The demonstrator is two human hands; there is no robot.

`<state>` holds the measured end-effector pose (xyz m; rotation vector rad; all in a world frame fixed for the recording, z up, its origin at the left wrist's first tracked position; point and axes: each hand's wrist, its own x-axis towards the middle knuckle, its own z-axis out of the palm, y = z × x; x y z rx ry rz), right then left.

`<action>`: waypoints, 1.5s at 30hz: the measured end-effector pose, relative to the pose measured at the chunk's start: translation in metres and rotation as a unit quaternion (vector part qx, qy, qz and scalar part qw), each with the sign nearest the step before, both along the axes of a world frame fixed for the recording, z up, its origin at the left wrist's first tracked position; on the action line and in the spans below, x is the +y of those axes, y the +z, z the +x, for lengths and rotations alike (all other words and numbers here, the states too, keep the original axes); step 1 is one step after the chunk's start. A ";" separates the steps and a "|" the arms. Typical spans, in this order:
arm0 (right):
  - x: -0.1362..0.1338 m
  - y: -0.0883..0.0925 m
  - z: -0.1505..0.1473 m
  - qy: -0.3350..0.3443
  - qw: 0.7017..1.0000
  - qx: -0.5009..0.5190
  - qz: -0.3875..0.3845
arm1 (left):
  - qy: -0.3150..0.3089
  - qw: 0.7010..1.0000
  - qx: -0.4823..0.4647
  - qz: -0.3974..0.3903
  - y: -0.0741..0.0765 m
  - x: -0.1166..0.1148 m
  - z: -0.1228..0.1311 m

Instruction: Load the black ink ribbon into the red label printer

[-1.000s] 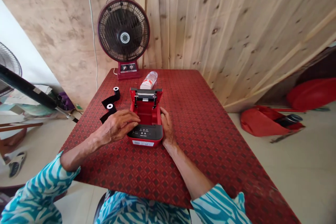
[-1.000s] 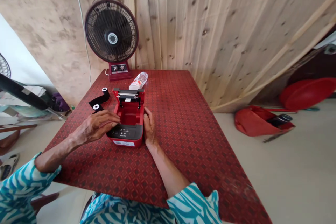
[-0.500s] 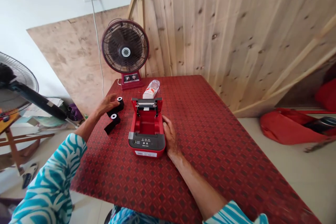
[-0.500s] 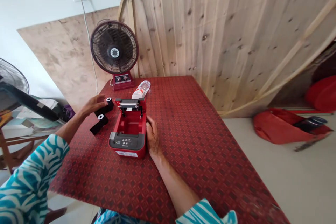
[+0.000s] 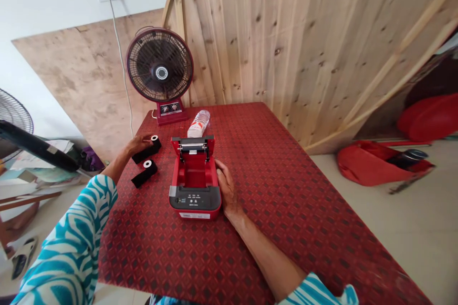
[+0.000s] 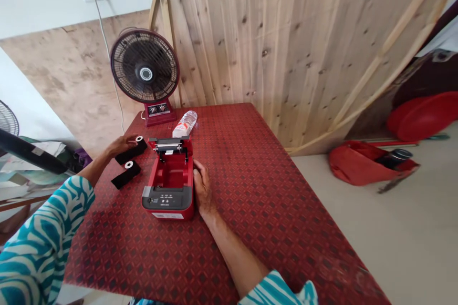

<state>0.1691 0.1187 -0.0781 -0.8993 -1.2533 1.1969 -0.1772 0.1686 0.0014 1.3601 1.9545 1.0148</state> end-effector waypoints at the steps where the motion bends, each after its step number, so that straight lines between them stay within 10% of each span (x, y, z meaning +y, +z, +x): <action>1: 0.000 0.000 0.000 0.002 1.000 -0.001 0.000 | -0.016 1.000 0.002 -0.006 -0.001 0.000 0.001; 14: 0.000 0.004 -0.001 0.005 1.000 0.006 0.006 | -0.068 0.997 -0.013 0.025 0.020 -0.021 0.015; 22: 0.002 0.003 -0.004 -0.001 1.000 0.013 0.017 | -0.075 0.993 -0.075 0.060 0.074 -0.064 0.050; 26: 0.002 0.002 -0.004 0.009 1.000 0.009 0.016 | -0.182 0.981 -0.065 0.022 0.094 -0.098 0.084; 32: 0.002 0.002 -0.005 0.007 1.000 0.017 0.018 | -0.341 0.928 0.148 0.004 0.084 -0.099 0.144; 45: 0.004 0.001 -0.009 0.007 0.999 0.035 0.034 | -0.419 0.769 0.472 -0.096 0.066 -0.060 0.193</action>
